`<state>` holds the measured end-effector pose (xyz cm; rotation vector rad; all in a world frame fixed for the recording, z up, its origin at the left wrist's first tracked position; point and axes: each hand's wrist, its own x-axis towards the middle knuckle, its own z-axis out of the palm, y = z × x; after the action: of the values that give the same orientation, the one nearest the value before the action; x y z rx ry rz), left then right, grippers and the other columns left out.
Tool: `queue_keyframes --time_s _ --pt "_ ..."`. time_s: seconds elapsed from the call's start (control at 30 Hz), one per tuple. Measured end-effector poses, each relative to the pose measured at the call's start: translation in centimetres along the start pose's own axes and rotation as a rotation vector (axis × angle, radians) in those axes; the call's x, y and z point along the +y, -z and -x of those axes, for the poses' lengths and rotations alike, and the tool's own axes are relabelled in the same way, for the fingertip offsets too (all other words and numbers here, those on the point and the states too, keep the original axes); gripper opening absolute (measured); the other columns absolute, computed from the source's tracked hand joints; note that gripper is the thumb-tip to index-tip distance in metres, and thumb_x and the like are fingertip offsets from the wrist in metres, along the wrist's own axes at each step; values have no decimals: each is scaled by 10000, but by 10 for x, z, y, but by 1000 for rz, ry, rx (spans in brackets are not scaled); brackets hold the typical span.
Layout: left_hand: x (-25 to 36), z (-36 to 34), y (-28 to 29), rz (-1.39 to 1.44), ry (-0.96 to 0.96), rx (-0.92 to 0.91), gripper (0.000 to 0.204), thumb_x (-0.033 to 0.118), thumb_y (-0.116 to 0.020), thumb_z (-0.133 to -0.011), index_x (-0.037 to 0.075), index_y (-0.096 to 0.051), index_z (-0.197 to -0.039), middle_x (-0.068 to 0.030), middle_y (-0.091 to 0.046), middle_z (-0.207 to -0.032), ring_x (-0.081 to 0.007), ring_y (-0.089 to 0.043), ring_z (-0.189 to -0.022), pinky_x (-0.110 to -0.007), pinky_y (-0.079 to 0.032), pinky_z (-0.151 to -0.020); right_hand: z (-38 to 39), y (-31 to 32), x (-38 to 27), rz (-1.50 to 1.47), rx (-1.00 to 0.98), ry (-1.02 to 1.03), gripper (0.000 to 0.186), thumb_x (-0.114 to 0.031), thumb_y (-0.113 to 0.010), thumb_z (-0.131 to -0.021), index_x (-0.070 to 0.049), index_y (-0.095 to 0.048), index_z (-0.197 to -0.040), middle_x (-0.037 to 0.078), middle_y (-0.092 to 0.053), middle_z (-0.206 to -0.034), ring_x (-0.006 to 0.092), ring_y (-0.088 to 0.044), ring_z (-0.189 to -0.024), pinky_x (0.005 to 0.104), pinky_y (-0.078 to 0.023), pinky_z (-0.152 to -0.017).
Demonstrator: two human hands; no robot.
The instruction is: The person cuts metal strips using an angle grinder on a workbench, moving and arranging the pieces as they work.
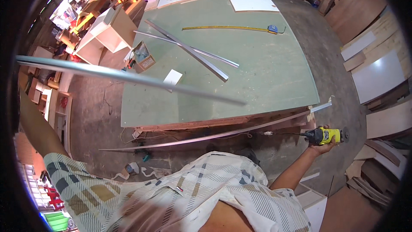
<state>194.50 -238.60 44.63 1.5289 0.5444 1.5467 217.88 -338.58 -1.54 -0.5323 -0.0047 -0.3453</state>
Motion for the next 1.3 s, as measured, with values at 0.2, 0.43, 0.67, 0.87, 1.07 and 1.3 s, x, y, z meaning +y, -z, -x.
queue_keyframes --time_s 0.2,0.43,0.67,0.87,1.07,1.3 --pt "-159 67 23 -104 -8 162 285 324 -516 -997 74 -538 -861 -34 -548 -718 -142 -530 -611 -326 -469 -624 17 -12 -3 -3 112 70 494 -279 -632 -862 78 -514 -1182 211 -596 -1058 351 -613 -948 462 -549 -873" --pt "-337 277 -17 -208 384 378 276 301 -505 -987 65 -507 -844 -64 -551 -689 -192 -532 -579 -369 -467 -611 6 -20 8 57 161 113 468 -289 -639 -861 54 -522 -1158 195 -603 -1005 343 -611 -905 442 -556 -841" --pt "-392 372 -65 281 847 975 385 365 -487 -990 -8 -436 -1075 -153 -573 -731 -271 -535 -518 -374 -437 -452 -23 -18 12 29 90 33 422 -297 -635 -897 -7 -533 -1186 190 -602 -1009 321 -628 -905 457 -560 -842" --pt "-443 377 -83 222 883 896 410 285 -459 -968 -84 -416 -1142 -248 -594 -1029 -298 -607 -677 -415 -504 -547 -25 -23 22 98 75 44 421 -298 -641 -900 -22 -527 -1197 185 -602 -1027 310 -624 -924 466 -556 -841" --pt "-478 388 -85 122 951 701 514 443 -433 -999 -41 -504 -1159 -138 -604 -1000 -269 -580 -633 -391 -462 -522 16 -39 41 83 129 51 462 -318 -659 -884 22 -528 -1167 184 -601 -1025 311 -622 -924 467 -555 -844" --pt "-463 361 -98 71 1129 770 432 402 -461 -1009 38 -522 -1234 -148 -629 -1153 -268 -647 -760 -360 -524 -666 77 -68 97 80 231 162 443 -298 -666 -868 -26 -525 -1187 191 -599 -1018 318 -618 -917 474 -553 -834"
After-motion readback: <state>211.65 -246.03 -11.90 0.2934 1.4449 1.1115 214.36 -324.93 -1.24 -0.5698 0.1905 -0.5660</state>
